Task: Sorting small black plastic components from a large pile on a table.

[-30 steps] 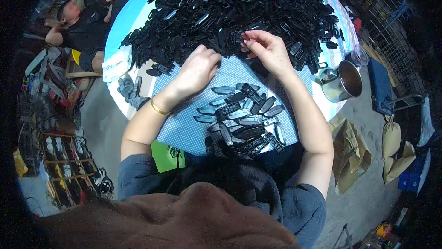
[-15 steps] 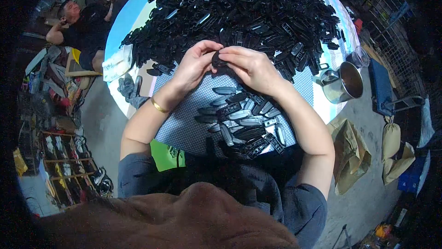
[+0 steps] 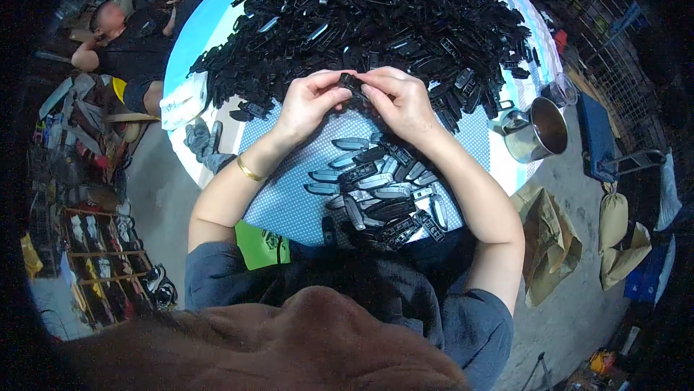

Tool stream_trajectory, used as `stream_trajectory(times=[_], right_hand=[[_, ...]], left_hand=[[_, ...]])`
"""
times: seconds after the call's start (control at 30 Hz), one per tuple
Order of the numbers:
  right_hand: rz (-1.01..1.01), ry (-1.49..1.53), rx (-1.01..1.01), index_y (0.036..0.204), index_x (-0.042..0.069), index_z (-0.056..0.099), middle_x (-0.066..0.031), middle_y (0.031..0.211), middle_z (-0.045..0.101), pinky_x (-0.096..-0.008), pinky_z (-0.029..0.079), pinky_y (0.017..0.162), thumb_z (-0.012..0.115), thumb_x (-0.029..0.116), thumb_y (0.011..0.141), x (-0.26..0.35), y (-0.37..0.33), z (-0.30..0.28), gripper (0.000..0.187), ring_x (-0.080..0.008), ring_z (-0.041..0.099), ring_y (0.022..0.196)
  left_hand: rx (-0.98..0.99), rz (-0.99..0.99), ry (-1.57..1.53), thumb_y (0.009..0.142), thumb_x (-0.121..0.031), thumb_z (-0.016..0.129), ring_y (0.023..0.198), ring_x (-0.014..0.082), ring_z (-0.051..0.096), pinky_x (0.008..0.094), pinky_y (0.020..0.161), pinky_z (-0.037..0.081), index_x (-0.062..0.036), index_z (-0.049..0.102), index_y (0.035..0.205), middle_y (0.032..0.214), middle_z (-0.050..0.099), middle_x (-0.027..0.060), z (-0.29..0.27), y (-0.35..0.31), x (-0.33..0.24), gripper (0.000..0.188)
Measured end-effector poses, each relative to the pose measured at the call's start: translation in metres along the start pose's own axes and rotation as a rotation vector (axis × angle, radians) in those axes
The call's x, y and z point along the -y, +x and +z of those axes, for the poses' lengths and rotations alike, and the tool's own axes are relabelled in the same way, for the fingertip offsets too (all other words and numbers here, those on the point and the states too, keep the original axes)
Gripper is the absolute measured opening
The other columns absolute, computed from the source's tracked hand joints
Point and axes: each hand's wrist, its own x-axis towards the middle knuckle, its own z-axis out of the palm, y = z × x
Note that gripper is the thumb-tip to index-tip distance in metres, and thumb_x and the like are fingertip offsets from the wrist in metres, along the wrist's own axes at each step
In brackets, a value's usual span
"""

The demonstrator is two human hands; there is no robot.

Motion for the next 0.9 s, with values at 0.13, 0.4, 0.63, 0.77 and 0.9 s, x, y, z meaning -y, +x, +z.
stream_trajectory(times=[0.13, 0.4, 0.63, 0.77, 0.9], right_hand=[[0.006, -0.066, -0.04, 0.095, -0.003, 0.065, -0.0148, 0.096, 0.062, -0.028, 0.05, 0.072, 0.06, 0.002, 0.08, 0.008, -0.002, 0.004, 0.016, -0.0219, 0.062, 0.084], [0.248, 0.047, -0.002, 0.104, -0.003, 0.059, -0.0095, 0.084, 0.061, -0.0256, 0.048, 0.059, 0.071, 0.016, 0.076, 0.006, -0.005, 0.008, 0.035, -0.0129, 0.057, 0.066], [0.098, -0.035, 0.049, 0.093, -0.002, 0.065, -0.0156, 0.082, 0.065, -0.0306, 0.047, 0.059, 0.068, 0.023, 0.078, 0.015, -0.008, 0.009, 0.029, -0.023, 0.062, 0.066], [0.269, -0.093, 0.262, 0.092, 0.0, 0.065, -0.0174, 0.077, 0.064, -0.0318, 0.047, 0.06, 0.066, 0.025, 0.079, 0.022, 0.001, -0.006, 0.028, -0.0242, 0.063, 0.065], [0.304, -0.018, 0.364, 0.092, 0.003, 0.067, -0.0129, 0.078, 0.066, -0.0309, 0.047, 0.061, 0.068, 0.024, 0.077, 0.011, 0.006, -0.05, 0.026, -0.0207, 0.063, 0.065]], left_hand=[[-0.061, -0.01, -0.066, 0.085, -0.002, 0.058, 0.084, 0.008, 0.058, 0.02, 0.075, 0.047, 0.0023, 0.058, 0.114, 0.102, 0.062, 0.0062, 0.006, -0.004, -0.001, 0.029], [-0.003, 0.002, -0.359, 0.089, -0.008, 0.054, 0.092, 0.0116, 0.058, 0.0239, 0.083, 0.047, 0.0015, 0.056, 0.116, 0.103, 0.063, 0.0071, 0.002, 0.0, 0.003, 0.028], [0.074, 0.159, -0.201, 0.088, -0.006, 0.053, 0.092, 0.0155, 0.059, 0.026, 0.084, 0.046, 0.003, 0.06, 0.107, 0.101, 0.062, 0.0094, -0.003, -0.001, 0.0, 0.023], [0.056, 0.04, -0.242, 0.087, -0.005, 0.054, 0.09, 0.0137, 0.059, 0.0253, 0.082, 0.046, 0.0029, 0.06, 0.108, 0.097, 0.064, 0.008, -0.002, 0.002, 0.0, 0.024], [0.075, 0.084, 0.239, 0.086, -0.01, 0.058, 0.085, 0.0099, 0.059, 0.0235, 0.077, 0.047, 0.0006, 0.058, 0.111, 0.092, 0.065, 0.0059, 0.004, -0.002, -0.012, 0.028]])
